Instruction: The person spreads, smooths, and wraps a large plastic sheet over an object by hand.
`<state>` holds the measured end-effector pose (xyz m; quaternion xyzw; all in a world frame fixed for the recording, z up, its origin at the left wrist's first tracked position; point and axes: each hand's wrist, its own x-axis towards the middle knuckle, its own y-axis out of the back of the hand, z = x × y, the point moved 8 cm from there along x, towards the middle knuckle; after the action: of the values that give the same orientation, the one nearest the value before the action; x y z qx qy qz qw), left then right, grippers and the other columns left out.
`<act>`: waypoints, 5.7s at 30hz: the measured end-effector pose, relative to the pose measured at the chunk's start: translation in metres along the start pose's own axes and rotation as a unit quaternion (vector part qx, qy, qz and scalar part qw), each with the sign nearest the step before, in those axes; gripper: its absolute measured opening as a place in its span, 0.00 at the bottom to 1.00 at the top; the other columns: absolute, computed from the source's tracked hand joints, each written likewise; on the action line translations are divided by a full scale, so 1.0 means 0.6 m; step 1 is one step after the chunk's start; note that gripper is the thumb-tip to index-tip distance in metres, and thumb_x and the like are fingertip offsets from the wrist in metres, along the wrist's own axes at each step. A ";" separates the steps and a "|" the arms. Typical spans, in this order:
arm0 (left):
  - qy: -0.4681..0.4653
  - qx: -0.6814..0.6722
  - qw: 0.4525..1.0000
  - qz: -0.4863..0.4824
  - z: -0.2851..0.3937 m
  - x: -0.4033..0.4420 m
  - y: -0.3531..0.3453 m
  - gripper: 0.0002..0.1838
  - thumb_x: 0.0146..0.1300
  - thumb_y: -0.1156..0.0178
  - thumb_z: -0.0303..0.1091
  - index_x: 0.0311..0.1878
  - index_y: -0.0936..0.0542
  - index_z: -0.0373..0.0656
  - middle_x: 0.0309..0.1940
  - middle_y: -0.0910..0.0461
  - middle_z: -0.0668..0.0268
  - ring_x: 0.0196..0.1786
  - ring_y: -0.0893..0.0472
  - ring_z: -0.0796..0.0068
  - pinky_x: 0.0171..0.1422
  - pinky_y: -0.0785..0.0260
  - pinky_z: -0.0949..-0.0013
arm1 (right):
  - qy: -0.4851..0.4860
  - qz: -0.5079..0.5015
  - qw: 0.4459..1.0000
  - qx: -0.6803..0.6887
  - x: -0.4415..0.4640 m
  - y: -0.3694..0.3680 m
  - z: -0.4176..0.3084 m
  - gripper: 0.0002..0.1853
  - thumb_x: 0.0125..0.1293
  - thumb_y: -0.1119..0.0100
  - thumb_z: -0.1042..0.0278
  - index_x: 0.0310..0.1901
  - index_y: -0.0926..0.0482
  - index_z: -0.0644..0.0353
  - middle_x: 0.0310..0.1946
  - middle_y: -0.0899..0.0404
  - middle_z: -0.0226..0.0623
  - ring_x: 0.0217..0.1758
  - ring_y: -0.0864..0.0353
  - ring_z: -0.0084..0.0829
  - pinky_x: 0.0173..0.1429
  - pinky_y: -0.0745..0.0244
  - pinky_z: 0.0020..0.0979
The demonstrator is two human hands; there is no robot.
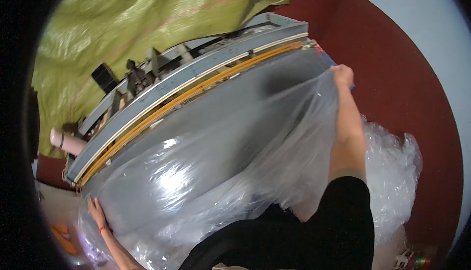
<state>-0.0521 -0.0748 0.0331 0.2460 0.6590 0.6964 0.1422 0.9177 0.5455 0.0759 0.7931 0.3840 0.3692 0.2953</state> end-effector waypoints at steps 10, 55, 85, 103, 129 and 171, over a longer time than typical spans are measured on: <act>-0.068 -0.192 0.933 0.297 0.118 -0.009 0.107 0.14 0.62 0.49 0.32 0.48 0.27 0.34 0.47 0.26 0.56 0.47 0.26 0.66 0.54 0.36 0.69 | -0.011 0.044 0.989 -0.141 -0.037 -0.008 -0.046 0.13 0.56 0.45 0.54 0.34 0.25 0.56 0.33 0.21 0.43 0.39 0.22 0.44 0.42 0.28 0.41; -0.221 0.087 0.928 0.286 0.241 -0.367 0.551 0.23 0.40 0.44 0.16 0.44 0.30 0.40 0.44 0.27 0.62 0.49 0.28 0.64 0.56 0.39 0.66 | 0.116 -0.007 0.993 -0.035 0.008 -0.059 -0.011 0.17 0.56 0.44 0.49 0.32 0.25 0.55 0.28 0.23 0.39 0.32 0.24 0.39 0.36 0.32 0.37; -0.129 -0.280 0.947 0.088 0.262 -0.265 0.156 0.04 0.53 0.43 0.30 0.30 0.27 0.42 0.30 0.26 0.58 0.36 0.28 0.55 0.39 0.37 0.59 | 0.137 -0.017 0.990 0.033 0.031 -0.067 0.009 0.21 0.57 0.45 0.48 0.33 0.25 0.62 0.28 0.23 0.38 0.31 0.27 0.32 0.40 0.33 0.32; -0.069 -0.367 0.911 0.174 0.294 -0.177 0.156 0.07 0.57 0.49 0.32 0.32 0.29 0.38 0.27 0.29 0.53 0.32 0.29 0.53 0.37 0.36 0.60 | 0.085 0.061 0.978 0.182 0.045 -0.031 -0.005 0.17 0.54 0.42 0.51 0.35 0.18 0.57 0.32 0.19 0.35 0.36 0.23 0.29 0.46 0.31 0.29; 0.097 -0.659 0.718 0.204 0.133 0.065 0.001 0.05 0.60 0.48 0.30 0.29 0.32 0.44 0.21 0.31 0.72 0.19 0.35 0.85 0.20 0.43 0.82 | -0.028 0.069 0.890 0.449 -0.032 -0.197 -0.214 0.06 0.60 0.51 0.69 0.33 0.31 0.62 0.24 0.27 0.38 0.19 0.27 0.26 0.20 0.33 0.26; -0.153 -0.201 0.902 -0.349 0.036 -0.431 -0.045 0.08 0.51 0.48 0.30 0.33 0.22 0.42 0.29 0.21 0.63 0.32 0.23 0.69 0.37 0.30 0.67 | 0.257 -0.347 0.854 0.289 -0.438 -0.103 -0.453 0.07 0.55 0.40 0.66 0.28 0.22 0.61 0.22 0.25 0.25 0.28 0.30 0.16 0.34 0.34 0.20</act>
<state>0.1726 -0.1889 -0.0333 0.0698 0.5190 0.6733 0.5219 0.5591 0.4110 0.0852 0.5350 0.7860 0.3054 0.0525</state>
